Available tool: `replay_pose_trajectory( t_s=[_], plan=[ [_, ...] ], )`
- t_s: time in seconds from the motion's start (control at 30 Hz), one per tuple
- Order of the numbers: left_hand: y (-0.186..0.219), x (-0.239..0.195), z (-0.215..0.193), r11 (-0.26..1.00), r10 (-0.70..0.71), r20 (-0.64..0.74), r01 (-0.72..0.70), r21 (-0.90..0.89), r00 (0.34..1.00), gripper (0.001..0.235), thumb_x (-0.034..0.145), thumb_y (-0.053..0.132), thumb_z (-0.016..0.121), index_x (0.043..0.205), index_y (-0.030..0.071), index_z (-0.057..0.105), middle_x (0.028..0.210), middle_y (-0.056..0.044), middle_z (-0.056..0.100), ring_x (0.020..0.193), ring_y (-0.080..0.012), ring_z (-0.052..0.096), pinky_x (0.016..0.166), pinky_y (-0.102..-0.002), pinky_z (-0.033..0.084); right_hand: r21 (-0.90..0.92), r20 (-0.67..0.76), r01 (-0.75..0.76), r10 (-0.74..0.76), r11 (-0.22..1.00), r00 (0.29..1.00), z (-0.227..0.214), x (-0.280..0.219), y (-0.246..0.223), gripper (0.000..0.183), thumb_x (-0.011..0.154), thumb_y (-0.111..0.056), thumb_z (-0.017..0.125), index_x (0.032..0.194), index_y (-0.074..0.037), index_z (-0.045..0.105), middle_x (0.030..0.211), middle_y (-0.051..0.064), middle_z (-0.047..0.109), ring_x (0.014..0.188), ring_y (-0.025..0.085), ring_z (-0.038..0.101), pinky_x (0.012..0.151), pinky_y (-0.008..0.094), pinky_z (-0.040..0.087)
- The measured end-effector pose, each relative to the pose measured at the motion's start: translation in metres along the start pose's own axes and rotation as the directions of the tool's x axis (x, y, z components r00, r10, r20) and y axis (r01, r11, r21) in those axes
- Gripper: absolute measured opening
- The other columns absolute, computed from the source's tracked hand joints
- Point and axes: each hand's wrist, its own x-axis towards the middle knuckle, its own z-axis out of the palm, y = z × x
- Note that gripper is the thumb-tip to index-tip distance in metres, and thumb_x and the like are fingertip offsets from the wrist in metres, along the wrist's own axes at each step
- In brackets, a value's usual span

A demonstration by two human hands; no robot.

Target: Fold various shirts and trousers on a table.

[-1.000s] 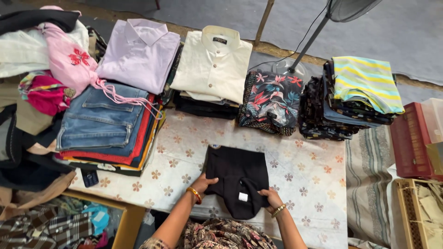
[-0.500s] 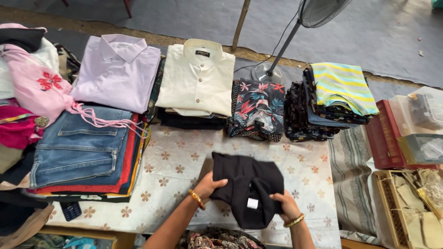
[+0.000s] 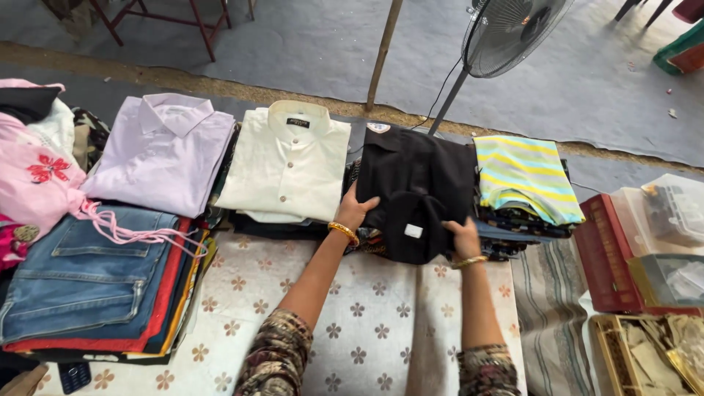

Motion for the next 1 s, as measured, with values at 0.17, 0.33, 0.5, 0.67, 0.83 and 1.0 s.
replay_pose_trajectory(
  t_s=[0.17, 0.33, 0.5, 0.67, 0.83, 1.0],
  plan=[
    [-0.22, 0.041, -0.024, 0.988, -0.141, -0.277, 0.154, 0.027, 0.95, 0.072, 0.079, -0.003, 0.074, 0.145, 0.005, 0.049, 0.129, -0.014, 0.066, 0.113, -0.0239, 0.065, 0.101, -0.034, 0.051, -0.357, -0.163, -0.119, 0.064, 0.927, 0.985, -0.068, 0.088, 0.197, 0.057, 0.081, -0.001, 0.071, 0.136, 0.001, 0.056, 0.11, 0.011, 0.072, 0.092, 0.022, 0.068, 0.082, 0.036, 0.056],
    [-0.23, 0.013, -0.038, 0.875, -0.43, -0.331, 0.478, 0.076, 0.84, 0.076, 0.085, -0.003, 0.067, 0.153, 0.018, 0.042, 0.13, -0.013, 0.066, 0.109, -0.0267, 0.065, 0.093, -0.038, 0.054, -0.243, -0.113, -0.034, 0.007, 0.969, 0.994, -0.082, 0.086, 0.216, 0.061, 0.081, 0.005, 0.069, 0.14, -0.002, 0.055, 0.12, 0.007, 0.07, 0.099, 0.017, 0.069, 0.084, 0.031, 0.057],
    [-0.201, -0.007, -0.035, 0.943, -0.289, -0.269, 0.321, 0.084, 0.919, 0.074, 0.087, 0.002, 0.067, 0.154, 0.024, 0.042, 0.126, -0.013, 0.071, 0.109, -0.0241, 0.068, 0.091, -0.036, 0.056, -0.211, -0.209, -0.262, 0.219, 0.942, 0.953, -0.041, 0.048, 0.129, 0.061, 0.091, -0.001, 0.062, 0.149, -0.013, 0.048, 0.116, 0.01, 0.071, 0.08, 0.018, 0.064, 0.06, 0.033, 0.052],
    [-0.099, -0.026, -0.007, 0.706, -0.371, -0.37, 0.517, 0.484, 0.852, 0.072, 0.093, 0.017, 0.066, 0.158, 0.028, 0.039, 0.125, -0.016, 0.07, 0.11, -0.0339, 0.067, 0.096, -0.042, 0.052, -0.472, -0.267, -0.072, -0.065, 0.879, 0.962, -0.033, 0.029, 0.139, 0.063, 0.088, -0.006, 0.071, 0.147, -0.012, 0.05, 0.125, 0.012, 0.065, 0.101, 0.026, 0.063, 0.083, 0.043, 0.052],
    [-0.098, -0.068, 0.014, 0.507, 0.282, -0.171, 0.005, 0.862, 0.944, 0.062, 0.091, 0.025, 0.068, 0.15, 0.024, 0.049, 0.152, -0.014, 0.047, 0.138, -0.0373, 0.048, 0.114, -0.05, 0.042, -0.804, 0.116, 0.404, -0.552, 0.436, 0.826, 0.001, -0.01, 0.104, 0.054, 0.097, -0.029, 0.068, 0.148, -0.013, 0.055, 0.146, 0.01, 0.059, 0.135, 0.031, 0.052, 0.115, 0.049, 0.041],
    [-0.095, -0.122, 0.002, 0.282, 0.162, -0.075, 0.027, 0.959, 0.984, 0.061, 0.094, 0.045, 0.065, 0.149, 0.023, 0.046, 0.161, -0.008, 0.036, 0.15, -0.0341, 0.028, 0.119, -0.064, 0.015, -0.855, -0.011, 0.278, -0.553, 0.437, 0.833, -0.018, -0.033, 0.128, 0.053, 0.101, -0.047, 0.059, 0.141, -0.013, 0.06, 0.149, 0.012, 0.056, 0.142, 0.031, 0.044, 0.12, 0.054, 0.028]
  ],
)
